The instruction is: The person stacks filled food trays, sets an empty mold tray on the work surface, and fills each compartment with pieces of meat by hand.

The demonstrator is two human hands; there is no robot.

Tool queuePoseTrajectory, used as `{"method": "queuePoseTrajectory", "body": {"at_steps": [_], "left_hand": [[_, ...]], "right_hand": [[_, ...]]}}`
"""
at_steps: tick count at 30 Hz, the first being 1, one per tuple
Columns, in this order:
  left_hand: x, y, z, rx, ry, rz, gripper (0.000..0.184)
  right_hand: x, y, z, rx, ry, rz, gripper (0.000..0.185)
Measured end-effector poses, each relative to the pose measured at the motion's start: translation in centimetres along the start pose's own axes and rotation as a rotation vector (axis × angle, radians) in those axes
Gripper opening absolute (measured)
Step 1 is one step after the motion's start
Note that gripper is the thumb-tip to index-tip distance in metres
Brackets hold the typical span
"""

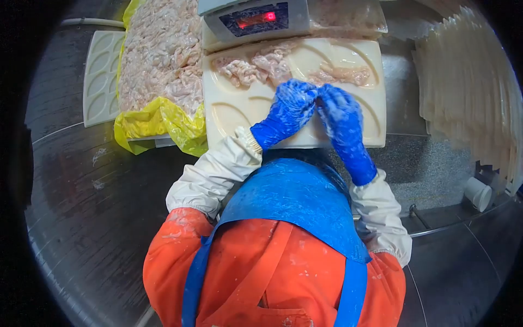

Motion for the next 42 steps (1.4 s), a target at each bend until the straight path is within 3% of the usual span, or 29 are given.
{"method": "queuePoseTrajectory", "body": {"at_steps": [2, 3, 7, 8, 11, 14, 15, 16, 18, 22, 23, 27, 29, 31, 33, 34, 38, 40, 42], "left_hand": [[1.8, -0.7, -0.8, -0.027, -0.056, -0.048, 0.034], [2.5, -1.3, -0.8, -0.057, -0.106, -0.093, 0.035], [4.9, -1.6, 0.8, 0.056, 0.111, -0.109, 0.036], [5.2, -1.2, 0.4, 0.057, 0.154, -0.052, 0.037], [2.7, 1.3, 0.7, 0.097, 0.194, -0.098, 0.033], [3.3, 1.2, -0.6, -0.081, -0.024, -0.060, 0.028], [3.4, 0.7, -0.5, -0.152, -0.107, -0.043, 0.027], [4.0, 0.4, 0.3, -0.210, 0.034, -0.104, 0.024], [5.1, -0.2, 1.5, -0.161, -0.057, -0.015, 0.023], [5.1, 1.3, 0.5, 0.016, 0.202, -0.030, 0.026], [4.7, 2.2, -0.1, -0.058, 0.118, -0.072, 0.027], [4.0, -0.1, -1.5, -0.221, -0.066, -0.032, 0.020], [2.8, -1.0, 0.8, -0.266, -0.230, 0.152, 0.016], [3.1, -1.2, 0.6, -0.290, -0.210, 0.173, 0.019], [3.6, -0.2, -0.6, -0.269, 0.025, -0.054, 0.025], [4.0, 1.0, -0.8, -0.206, -0.106, -0.147, 0.040], [4.5, -1.6, -0.3, -0.196, -0.170, -0.084, 0.061], [4.1, -1.3, 0.7, -0.228, -0.186, -0.089, 0.062], [3.7, -0.2, 0.8, -0.223, -0.177, -0.121, 0.065]], "right_hand": [[1.6, 0.7, -1.6, 0.153, -0.063, 0.105, 0.042], [2.3, 0.7, -1.7, 0.123, -0.197, 0.074, 0.044], [5.6, -1.1, 0.5, -0.023, -0.281, -0.024, 0.043], [5.6, -0.9, 0.6, -0.026, -0.283, -0.024, 0.043], [3.0, -1.2, 1.5, 0.032, 0.060, 0.064, 0.041], [2.3, 0.2, -1.2, 0.108, -0.141, 0.097, 0.044], [3.7, 0.6, -1.7, 0.209, -0.096, 0.156, 0.044], [4.1, 0.3, -1.2, 0.212, -0.089, 0.157, 0.044], [5.7, -0.5, -0.2, 0.205, -0.210, 0.043, 0.044], [5.9, -0.8, 0.6, -0.063, -0.073, -0.063, 0.036], [5.3, -0.9, 0.6, -0.014, 0.030, -0.006, 0.032], [4.4, -0.7, -0.7, 0.044, -0.040, 0.120, 0.034], [5.1, -0.5, -0.6, 0.115, -0.142, 0.120, 0.035], [5.6, -0.8, -0.2, 0.147, -0.142, 0.120, 0.036], [5.8, -1.2, 0.1, 0.158, -0.098, 0.127, 0.038], [6.0, -1.1, 0.1, 0.159, -0.096, 0.125, 0.038], [5.9, -0.1, 1.7, 0.105, -0.181, 0.104, 0.034], [5.9, 1.2, 2.7, -0.155, -0.099, -0.034, 0.031], [3.2, 3.3, 2.7, -0.139, 0.050, -0.040, 0.034]]}}
Point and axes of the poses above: each hand's wrist, its own x-axis away from the middle knuckle, its own z-axis out of the back of the hand, y = z × x, the point moved 1 cm from there along -x, towards the middle knuckle, and after that the axes turned 6 degrees about -z, right-handed, at the moved point
